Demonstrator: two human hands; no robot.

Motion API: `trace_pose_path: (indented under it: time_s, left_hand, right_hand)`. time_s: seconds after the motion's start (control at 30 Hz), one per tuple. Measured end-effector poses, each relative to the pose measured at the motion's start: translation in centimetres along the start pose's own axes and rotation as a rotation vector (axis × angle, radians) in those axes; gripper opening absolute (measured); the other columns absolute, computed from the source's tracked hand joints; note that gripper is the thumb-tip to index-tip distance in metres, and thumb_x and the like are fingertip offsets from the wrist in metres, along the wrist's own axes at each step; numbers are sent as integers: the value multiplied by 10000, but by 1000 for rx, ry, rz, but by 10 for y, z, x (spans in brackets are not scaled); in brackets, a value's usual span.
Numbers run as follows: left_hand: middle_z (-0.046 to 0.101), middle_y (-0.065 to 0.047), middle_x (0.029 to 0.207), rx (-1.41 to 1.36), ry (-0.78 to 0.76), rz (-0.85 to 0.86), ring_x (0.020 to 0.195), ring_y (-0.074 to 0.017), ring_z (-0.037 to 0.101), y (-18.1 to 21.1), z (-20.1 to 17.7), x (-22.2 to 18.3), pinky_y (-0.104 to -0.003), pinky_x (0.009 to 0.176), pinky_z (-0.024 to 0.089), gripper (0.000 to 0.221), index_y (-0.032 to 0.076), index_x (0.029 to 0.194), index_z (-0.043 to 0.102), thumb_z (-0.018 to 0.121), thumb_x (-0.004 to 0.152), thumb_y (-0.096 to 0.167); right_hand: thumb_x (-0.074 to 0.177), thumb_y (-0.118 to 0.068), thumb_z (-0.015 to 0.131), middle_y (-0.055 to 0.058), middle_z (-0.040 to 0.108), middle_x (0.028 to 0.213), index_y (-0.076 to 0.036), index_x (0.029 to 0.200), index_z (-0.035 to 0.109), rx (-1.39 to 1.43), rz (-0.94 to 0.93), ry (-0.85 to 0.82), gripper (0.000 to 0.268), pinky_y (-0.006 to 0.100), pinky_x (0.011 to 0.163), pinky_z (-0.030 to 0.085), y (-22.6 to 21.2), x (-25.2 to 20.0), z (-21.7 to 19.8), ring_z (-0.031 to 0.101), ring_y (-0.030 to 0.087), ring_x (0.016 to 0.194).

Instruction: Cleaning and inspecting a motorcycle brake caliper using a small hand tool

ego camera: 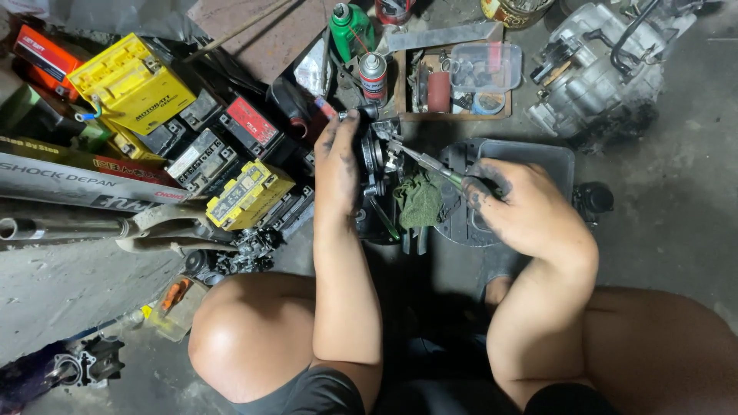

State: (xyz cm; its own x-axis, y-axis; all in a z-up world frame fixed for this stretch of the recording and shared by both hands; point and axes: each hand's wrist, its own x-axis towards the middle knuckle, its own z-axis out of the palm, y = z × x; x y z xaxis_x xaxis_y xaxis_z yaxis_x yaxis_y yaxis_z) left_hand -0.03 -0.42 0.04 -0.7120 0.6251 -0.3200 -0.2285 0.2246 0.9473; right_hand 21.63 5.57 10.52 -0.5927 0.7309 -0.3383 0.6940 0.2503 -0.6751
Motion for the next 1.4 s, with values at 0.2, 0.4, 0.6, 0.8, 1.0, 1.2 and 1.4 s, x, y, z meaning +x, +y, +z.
trace_pose_path:
  time_s: [0.2, 0.4, 0.6, 0.8, 1.0, 1.2, 1.4]
  left_hand:
    - [575, -317, 1377, -12, -3, 1, 1365, -452, 486, -1, 0, 2, -562, 1136, 359, 742, -42, 1349, 601, 680, 874, 523]
    - [648, -279, 1274, -5, 13, -1, 1277, -418, 584, 8, 2, 0, -530, 1073, 445, 636, 2, 1299, 655, 686, 886, 484]
    - [671, -265, 1233, 126, 31, 15, 1236, -411, 623, 9, -7, 2, -517, 1036, 480, 651, 24, 1330, 630, 701, 879, 489]
    - [735, -139, 1004, 89, 206, 103, 1015, -249, 697, 11, -9, 4, -417, 936, 536, 286, 139, 1091, 747, 721, 899, 348]
    - [733, -90, 974, -216, 574, 234, 938, -180, 653, -3, -19, 28, -373, 902, 537, 237, 195, 1073, 730, 715, 927, 381]
    - [711, -111, 1021, -425, 709, 256, 954, -215, 639, 6, -31, 31, -400, 930, 532, 355, 110, 1105, 711, 734, 919, 413]
    - [700, -125, 1055, -434, 669, 232, 1001, -232, 652, 1, -36, 36, -415, 945, 541, 429, 82, 1127, 705, 740, 910, 451]
  right_hand:
    - [855, -23, 612, 309, 749, 983, 72, 1133, 732, 38, -19, 5, 317, 589, 948, 530, 1, 0, -1, 687, 502, 1080]
    - [845, -18, 621, 299, 746, 976, 50, 1106, 738, 27, -40, 17, 295, 575, 913, 544, 4, 2, 2, 687, 496, 1069]
    - [847, -14, 624, 322, 735, 970, 63, 1113, 733, 39, -42, 27, 298, 577, 901, 546, 1, 0, 3, 677, 507, 1079]
    - [856, -35, 624, 363, 715, 1032, 95, 1169, 709, 3, 35, 13, 349, 607, 928, 535, -9, -1, 3, 657, 535, 1100]
    - [906, -145, 626, 320, 723, 1094, 59, 1231, 700, -119, 138, -72, 391, 592, 912, 552, 5, 20, 23, 673, 475, 1120]
    - [932, -230, 581, 351, 698, 1155, 91, 1260, 673, -216, 219, -209, 468, 600, 970, 541, -10, 50, 62, 651, 492, 1174]
    - [923, -290, 566, 326, 722, 1086, 70, 1176, 712, -260, 238, -226, 463, 587, 877, 594, 12, 67, 92, 690, 474, 1099]
